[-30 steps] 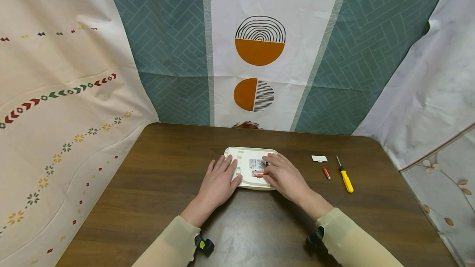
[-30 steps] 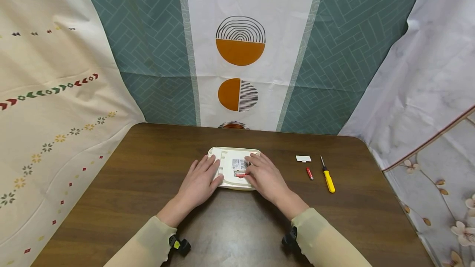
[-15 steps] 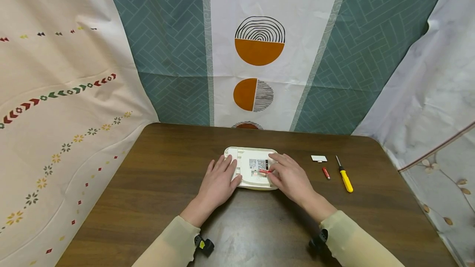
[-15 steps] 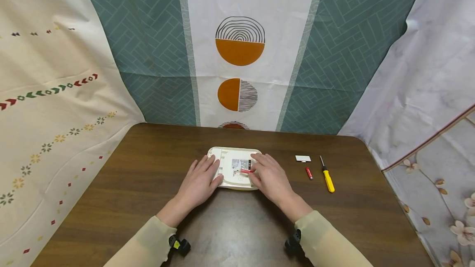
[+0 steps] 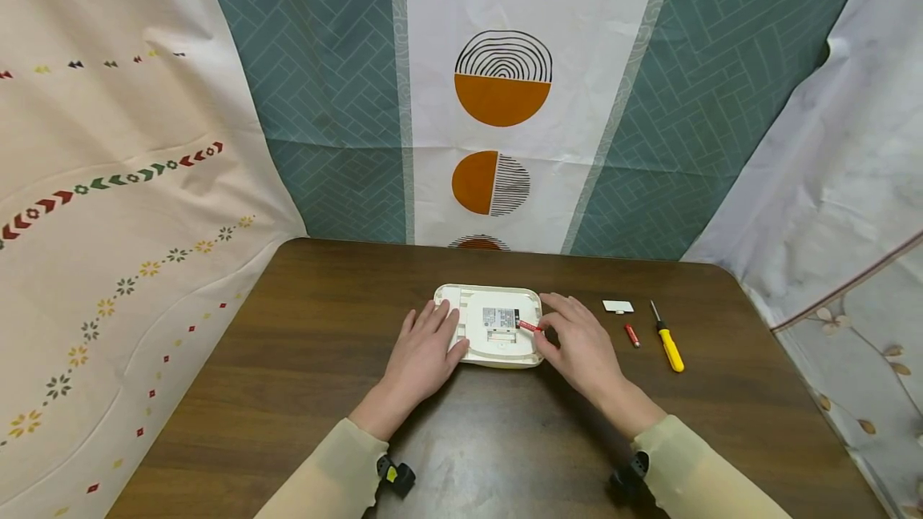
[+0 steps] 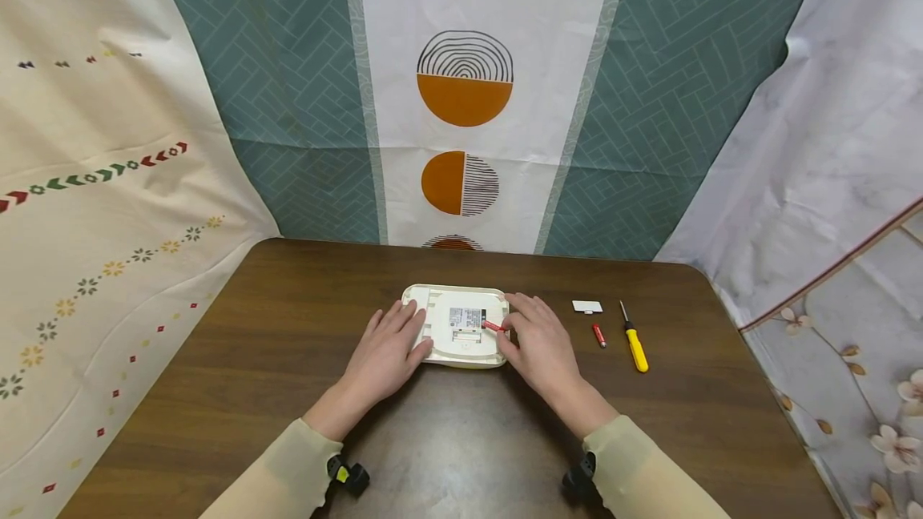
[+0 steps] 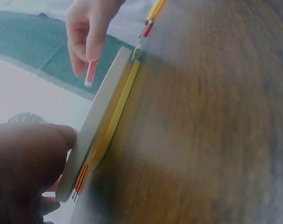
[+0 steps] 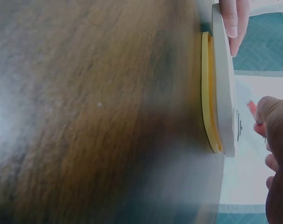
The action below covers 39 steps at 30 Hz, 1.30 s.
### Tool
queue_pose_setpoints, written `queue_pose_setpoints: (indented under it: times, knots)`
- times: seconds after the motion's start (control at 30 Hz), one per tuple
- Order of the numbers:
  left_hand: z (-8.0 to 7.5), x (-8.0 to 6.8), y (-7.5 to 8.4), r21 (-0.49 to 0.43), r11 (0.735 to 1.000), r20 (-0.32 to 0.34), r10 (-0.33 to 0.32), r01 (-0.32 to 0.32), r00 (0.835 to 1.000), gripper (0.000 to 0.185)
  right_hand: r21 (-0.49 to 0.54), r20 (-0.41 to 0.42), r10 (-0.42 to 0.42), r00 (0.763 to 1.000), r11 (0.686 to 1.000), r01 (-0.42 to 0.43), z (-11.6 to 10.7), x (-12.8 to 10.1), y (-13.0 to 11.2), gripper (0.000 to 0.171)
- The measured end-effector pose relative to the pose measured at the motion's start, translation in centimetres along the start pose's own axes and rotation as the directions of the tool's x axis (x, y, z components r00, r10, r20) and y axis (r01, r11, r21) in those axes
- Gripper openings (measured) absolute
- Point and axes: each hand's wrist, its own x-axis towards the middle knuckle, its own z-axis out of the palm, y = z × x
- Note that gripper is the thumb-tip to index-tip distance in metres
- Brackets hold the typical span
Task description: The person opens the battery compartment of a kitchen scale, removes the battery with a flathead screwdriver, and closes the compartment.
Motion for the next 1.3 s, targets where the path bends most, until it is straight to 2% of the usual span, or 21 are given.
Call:
queue_pose_setpoints:
  times: [0.17,0.37,0.87,1.3]
  knots:
    - [0.1,0.0,-0.1,0.0,1.0,0.005,-0.004,0.004,1.0,0.06,-0.009,-0.013,0.038,0.999,0.999,-0.039,-0.4,-0.4,0.2,0.011]
    - [0.1,0.0,-0.1,0.007,1.0,-0.02,0.011,-0.011,1.0,0.058,-0.022,-0.027,0.072,0.997,0.997,-0.073,-0.7,-0.8,0.4,0.011]
    - [-0.1,0.0,0.0,0.009,1.0,-0.011,0.004,-0.004,1.0,0.059,-0.075,-0.105,0.058,0.993,0.995,-0.066,-0.9,-1.7,1.6,0.012]
    - [0.0,0.0,0.0,0.011,1.0,0.007,-0.001,0.001,1.0,0.059,-0.12,-0.16,0.073,0.984,0.988,-0.093,-1.8,-2.8,3.0,0.013]
